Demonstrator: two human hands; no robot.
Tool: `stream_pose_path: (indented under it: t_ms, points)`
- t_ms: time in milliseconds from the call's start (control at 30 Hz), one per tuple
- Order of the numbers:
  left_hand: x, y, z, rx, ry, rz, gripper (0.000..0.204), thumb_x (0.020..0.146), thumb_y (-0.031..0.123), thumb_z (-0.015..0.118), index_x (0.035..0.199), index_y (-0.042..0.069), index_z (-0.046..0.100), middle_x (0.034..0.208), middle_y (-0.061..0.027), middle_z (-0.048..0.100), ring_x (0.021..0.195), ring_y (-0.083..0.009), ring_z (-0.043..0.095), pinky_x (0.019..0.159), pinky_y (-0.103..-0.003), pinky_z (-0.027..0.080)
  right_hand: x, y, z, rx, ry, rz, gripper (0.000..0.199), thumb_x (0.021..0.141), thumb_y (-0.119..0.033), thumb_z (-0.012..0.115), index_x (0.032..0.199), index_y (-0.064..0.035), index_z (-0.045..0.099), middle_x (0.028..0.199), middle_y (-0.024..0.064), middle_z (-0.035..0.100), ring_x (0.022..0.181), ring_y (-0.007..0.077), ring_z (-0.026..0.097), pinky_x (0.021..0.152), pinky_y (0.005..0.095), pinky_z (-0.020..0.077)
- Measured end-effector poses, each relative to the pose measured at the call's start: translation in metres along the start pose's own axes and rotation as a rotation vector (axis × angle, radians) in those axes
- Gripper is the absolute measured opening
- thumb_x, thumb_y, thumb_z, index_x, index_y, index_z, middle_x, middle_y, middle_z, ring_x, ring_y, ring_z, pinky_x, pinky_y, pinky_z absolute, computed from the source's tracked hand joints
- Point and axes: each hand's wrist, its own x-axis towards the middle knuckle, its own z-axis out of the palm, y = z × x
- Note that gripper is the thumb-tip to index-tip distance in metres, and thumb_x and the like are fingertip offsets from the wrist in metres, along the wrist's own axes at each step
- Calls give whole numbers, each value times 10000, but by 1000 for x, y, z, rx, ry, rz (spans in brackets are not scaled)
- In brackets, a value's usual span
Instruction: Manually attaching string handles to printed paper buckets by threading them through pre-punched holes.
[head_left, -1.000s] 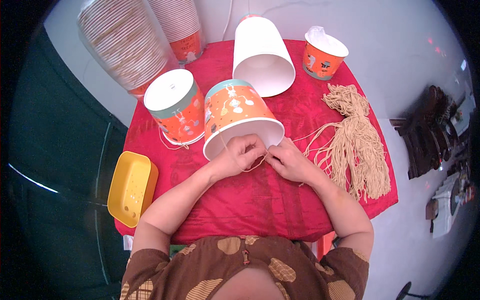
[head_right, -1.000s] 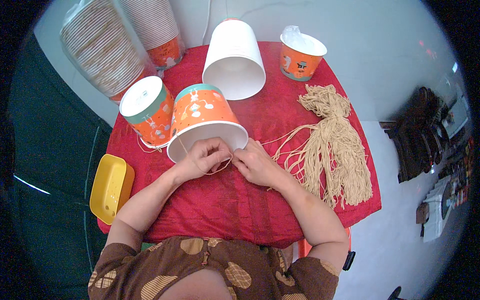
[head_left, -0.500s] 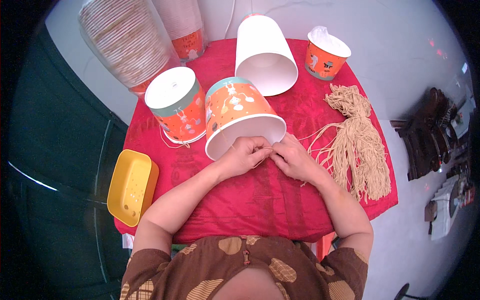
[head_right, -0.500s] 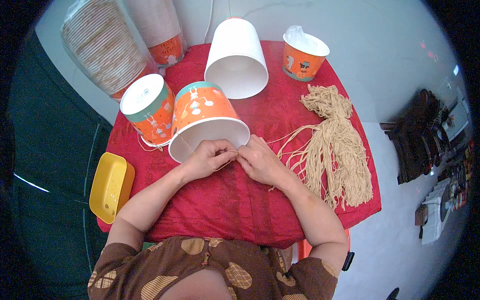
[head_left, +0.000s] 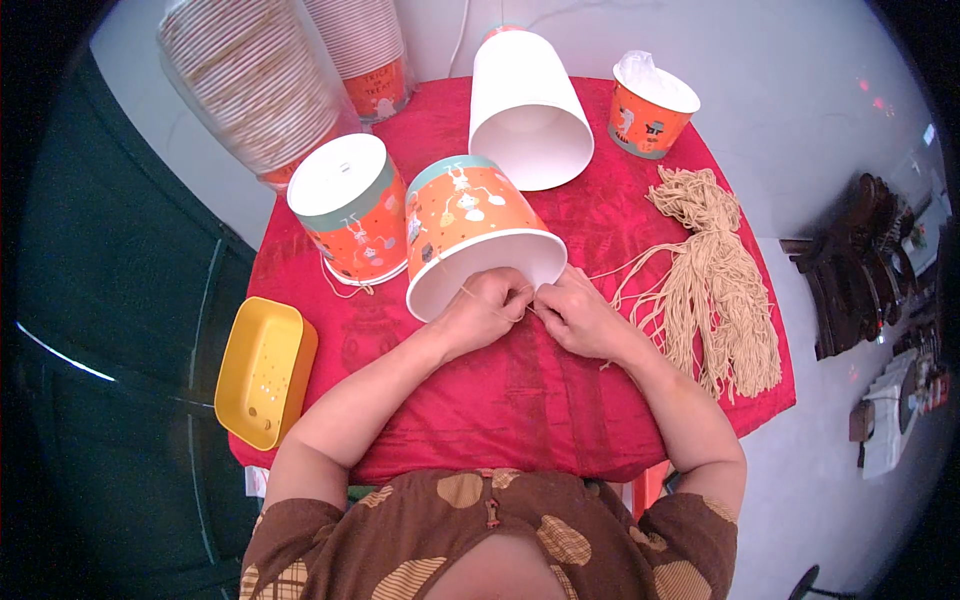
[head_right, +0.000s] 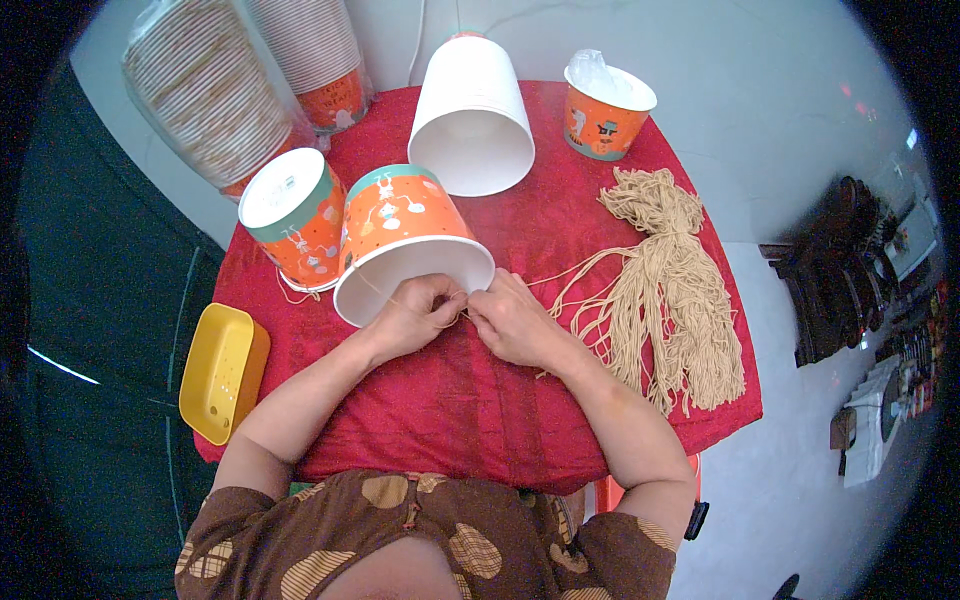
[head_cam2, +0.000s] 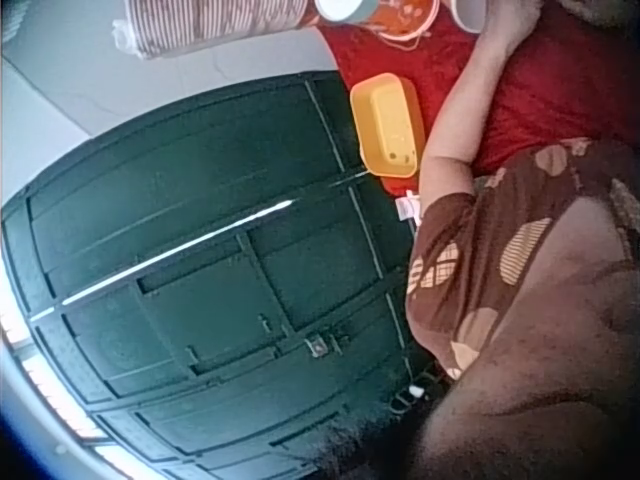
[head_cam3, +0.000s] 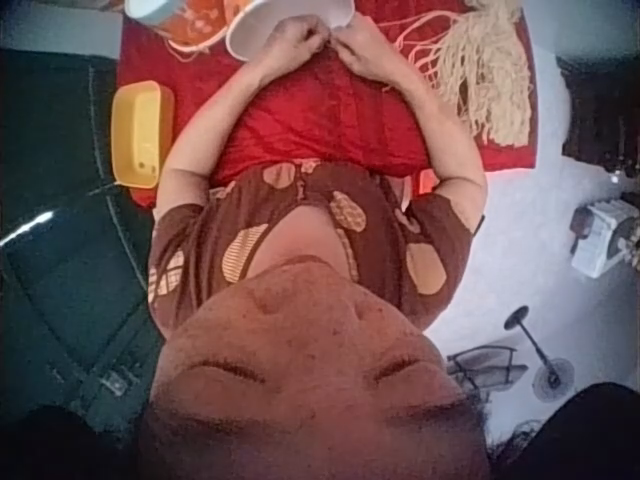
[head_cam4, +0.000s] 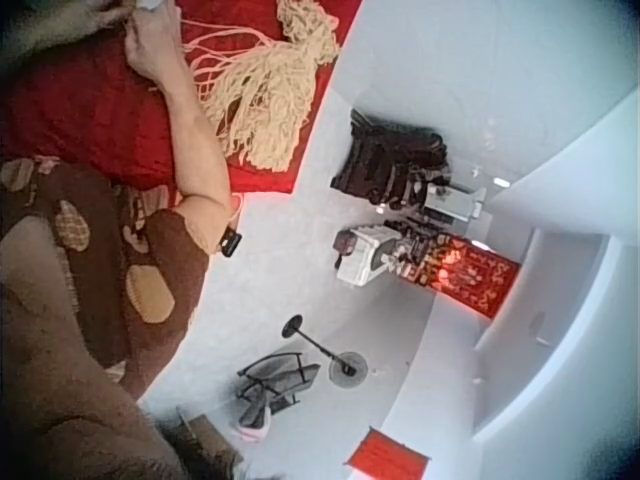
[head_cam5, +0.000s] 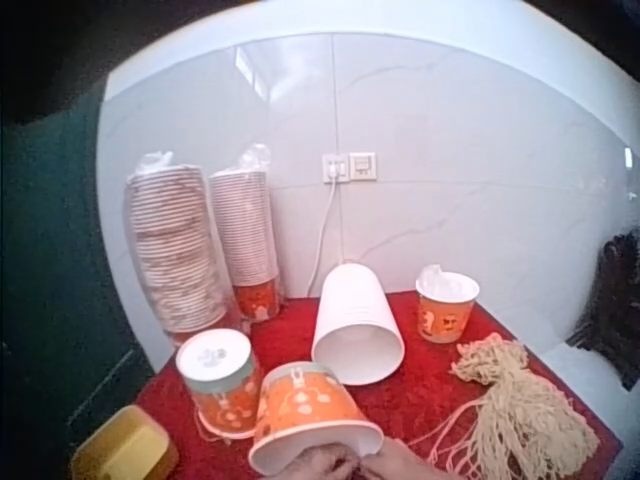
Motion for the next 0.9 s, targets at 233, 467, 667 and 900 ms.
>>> stream_pose_path:
  t_ms: [233,467,667,900]
  points:
    - [-3,1,0,-21,-19,-90,125,853,17,533,880,-24,647,785,-175,661,758,-259,660,695,-379,507,0,-18,-24,-149,26,61,88,784,-93,659,799,-20,612,867,159,593,719,314,591,648,415,486]
    - [-2,-9,2,-17,-14,-64,167,822,-27,499,891,-23,652,811,-153,663,784,-242,650,711,-360,512,4,-42,-12,260,184,118,179,765,-17,679,911,-28,576,808,98,594,556,192,603,493,302,476]
    - [-1,-11,2,-45,-44,-99,171,821,-40,484,887,-25,641,820,-128,661,796,-211,643,717,-340,510,0,-40,-6,465,-78,224,276,795,-23,693,1023,-40,537,763,38,617,532,92,533,501,249,426]
    - [-2,-4,0,-47,-35,-126,194,843,-12,485,931,-28,657,849,-145,687,815,-223,652,752,-353,508,-2,-29,-29,-148,-139,103,191,783,-188,711,759,-31,605,695,130,645,631,302,652,538,421,504]
